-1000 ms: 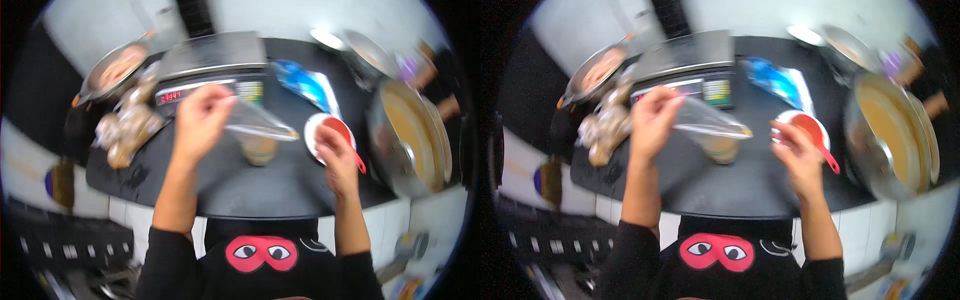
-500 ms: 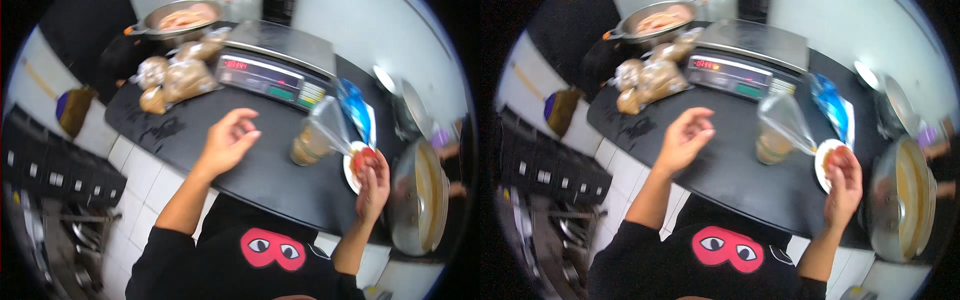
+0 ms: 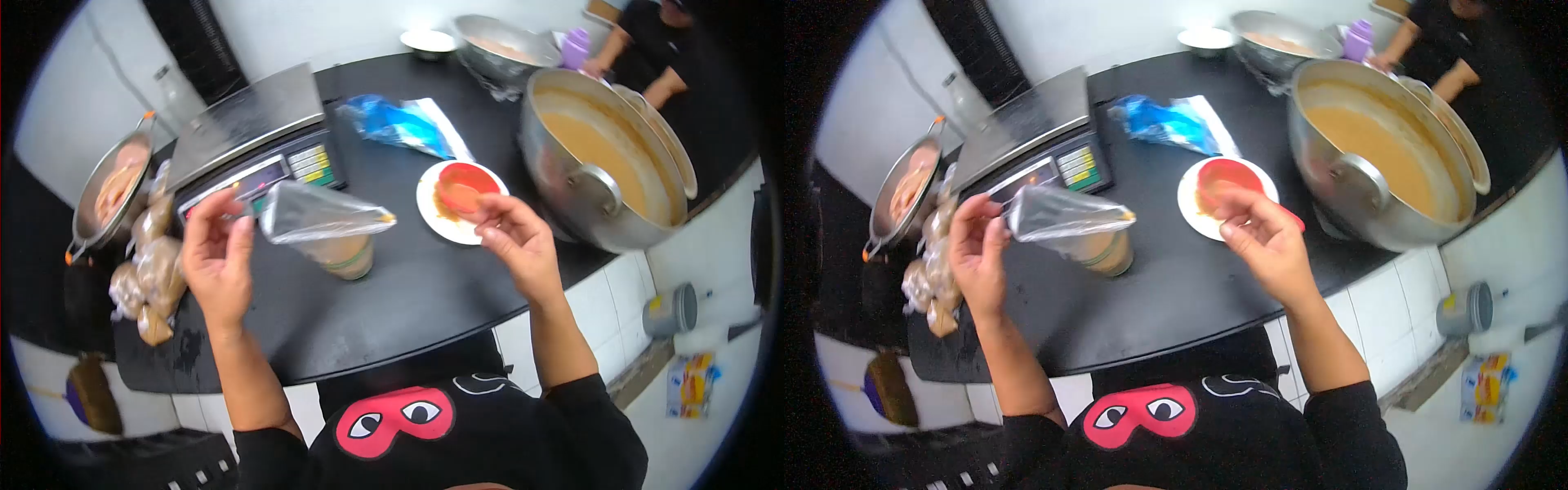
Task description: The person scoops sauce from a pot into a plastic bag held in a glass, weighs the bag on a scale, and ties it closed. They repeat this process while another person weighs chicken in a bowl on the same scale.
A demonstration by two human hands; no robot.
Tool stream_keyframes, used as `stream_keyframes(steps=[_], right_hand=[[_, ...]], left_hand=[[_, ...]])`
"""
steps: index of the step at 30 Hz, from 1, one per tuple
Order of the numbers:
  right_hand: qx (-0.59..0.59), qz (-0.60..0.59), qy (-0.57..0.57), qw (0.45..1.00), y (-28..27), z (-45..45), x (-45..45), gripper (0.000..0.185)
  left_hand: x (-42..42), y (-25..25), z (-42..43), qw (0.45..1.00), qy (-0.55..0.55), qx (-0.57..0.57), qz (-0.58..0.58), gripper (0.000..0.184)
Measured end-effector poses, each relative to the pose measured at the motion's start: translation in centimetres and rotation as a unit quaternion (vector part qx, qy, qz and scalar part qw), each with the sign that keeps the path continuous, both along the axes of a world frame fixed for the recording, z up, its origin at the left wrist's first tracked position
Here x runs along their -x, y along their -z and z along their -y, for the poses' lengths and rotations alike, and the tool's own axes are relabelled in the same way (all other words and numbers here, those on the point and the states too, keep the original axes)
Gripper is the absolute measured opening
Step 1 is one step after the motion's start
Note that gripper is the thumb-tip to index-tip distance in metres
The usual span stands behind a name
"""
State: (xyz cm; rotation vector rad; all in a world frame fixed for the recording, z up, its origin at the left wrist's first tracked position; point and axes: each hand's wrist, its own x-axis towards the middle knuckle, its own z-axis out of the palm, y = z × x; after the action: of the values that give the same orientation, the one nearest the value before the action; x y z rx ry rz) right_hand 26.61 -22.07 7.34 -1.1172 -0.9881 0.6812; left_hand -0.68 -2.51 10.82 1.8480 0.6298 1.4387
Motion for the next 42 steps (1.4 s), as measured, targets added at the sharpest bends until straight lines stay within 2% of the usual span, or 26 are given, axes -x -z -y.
stream_keyframes(steps=[3, 5, 7, 8, 10, 11, 12, 14, 17, 20, 23, 25, 27, 28, 29, 30, 31, 32, 33, 34, 35, 36, 37, 39, 40, 42], right_hand=[[0.053, -0.037, -0.097, 0.993, 0.4, 4.1, -1.3, 0.032], [0.092, -0.018, -0.136, 0.986, 1.0, 7.7, -2.6, 0.029], [0.146, -0.04, -0.133, 0.979, 2.6, 11.7, -4.2, 0.026], [0.168, -0.006, -0.143, 0.975, 2.9, 13.2, -5.0, 0.024], [0.29, -0.007, -0.135, 0.947, 4.5, 15.9, -6.2, 0.02], [0.375, 0.036, -0.134, 0.916, 5.7, 16.7, -6.9, 0.023], [0.401, 0.07, -0.14, 0.903, 6.7, 17.0, -7.6, 0.023], [0.512, 0.102, -0.075, 0.849, 10.2, 16.7, -9.0, 0.025], [0.49, 0.176, 0.128, 0.844, 20.8, 16.2, -11.9, 0.036], [0.456, 0.261, 0.278, 0.804, 25.1, 13.9, -13.2, 0.046], [0.456, 0.306, 0.299, 0.78, 34.6, 13.1, -16.3, 0.059], [0.617, 0.304, 0.183, 0.702, 29.9, 12.6, -14.5, 0.069], [0.723, 0.34, 0.052, 0.599, 28.4, 11.9, -13.8, 0.081], [0.734, 0.301, 0.076, 0.604, 28.4, 12.2, -13.4, 0.083], [0.749, 0.286, 0.052, 0.596, 29.0, 12.7, -13.8, 0.081], [0.678, 0.286, 0.092, 0.671, 30.9, 13.8, -15.1, 0.077], [0.518, 0.315, 0.136, 0.784, 32.2, 15.3, -16.2, 0.067], [0.494, 0.179, 0.211, 0.824, 25.6, 14.3, -13.0, 0.057], [0.424, 0.072, 0.276, 0.86, 25.9, 14.4, -13.4, 0.053], [0.384, -0.032, 0.288, 0.877, 26.4, 15.2, -14.8, 0.048], [0.322, -0.049, 0.246, 0.913, 22.3, 13.9, -12.7, 0.053], [0.246, -0.074, 0.267, 0.929, 23.0, 13.7, -13.0, 0.037], [0.273, -0.12, 0.258, 0.919, 23.5, 14.5, -13.0, 0.035], [0.325, -0.208, 0.243, 0.89, 15.6, 13.7, -8.2, 0.033], [0.329, -0.195, 0.242, 0.892, 16.4, 14.8, -8.7, 0.022], [0.402, -0.136, 0.15, 0.893, 13.9, 15.8, -8.0, 0.022]], left_hand=[[-0.4, 1.9, -2.0, 0.999, -0.024, -0.008, 0.046, 0.035], [0.0, 4.3, -3.5, 0.995, -0.079, -0.031, 0.047, 0.036], [0.7, 4.8, -3.9, 0.994, -0.11, -0.001, 0.028, 0.036], [1.3, 5.0, -4.5, 0.994, -0.105, 0.003, 0.038, 0.036], [1.8, 5.5, -5.4, 0.991, -0.114, 0.012, 0.067, 0.036], [1.6, 5.8, -5.6, 0.989, -0.125, 0.019, 0.076, 0.036], [1.4, 6.1, -5.8, 0.99, -0.114, 0.022, 0.082, 0.036], [1.2, 6.6, -5.7, 0.991, -0.089, 0.03, 0.091, 0.038], [0.8, 6.6, -5.4, 0.991, -0.091, 0.04, 0.087, 0.039], [1.1, 7.0, -6.0, 0.991, -0.094, 0.041, 0.088, 0.039], [1.2, 7.5, -6.6, 0.991, -0.099, 0.039, 0.086, 0.039], [1.5, 7.6, -6.9, 0.989, -0.122, 0.037, 0.072, 0.039], [1.3, 6.9, -6.0, 0.989, -0.114, 0.048, 0.077, 0.04], [1.0, 6.6, -5.5, 0.989, -0.125, 0.038, 0.072, 0.039], [0.8, 6.1, -5.0, 0.988, -0.136, 0.027, 0.064, 0.038], [0.6, 5.4, -4.4, 0.989, -0.13, 0.008, 0.064, 0.037], [0.5, 5.0, -3.7, 0.99, -0.124, -0.007, 0.061, 0.036], [0.4, 4.3, -2.7, 0.993, -0.098, -0.026, 0.068, 0.036], [0.3, 3.5, -1.7, 0.994, -0.068, -0.045, 0.078, 0.037], [0.1, 2.5, -0.8, 0.991, -0.032, -0.104, 0.077, 0.037], [0.0, 1.4, 0.1, 0.983, 0.009, -0.164, 0.082, 0.038], [0.3, 0.2, 1.3, 0.978, 0.013, -0.209, 0.016, 0.044], [0.5, -0.8, 2.3, 0.966, 0.02, -0.252, -0.048, 0.049], [0.1, -1.8, 3.5, 0.936, 0.025, -0.322, -0.14, 0.057], [-0.3, -2.3, 3.9, 0.925, 0.037, -0.329, -0.185, 0.056], [-1.5, -2.3, 3.7, 0.912, 0.033, -0.34, -0.226, 0.054]])
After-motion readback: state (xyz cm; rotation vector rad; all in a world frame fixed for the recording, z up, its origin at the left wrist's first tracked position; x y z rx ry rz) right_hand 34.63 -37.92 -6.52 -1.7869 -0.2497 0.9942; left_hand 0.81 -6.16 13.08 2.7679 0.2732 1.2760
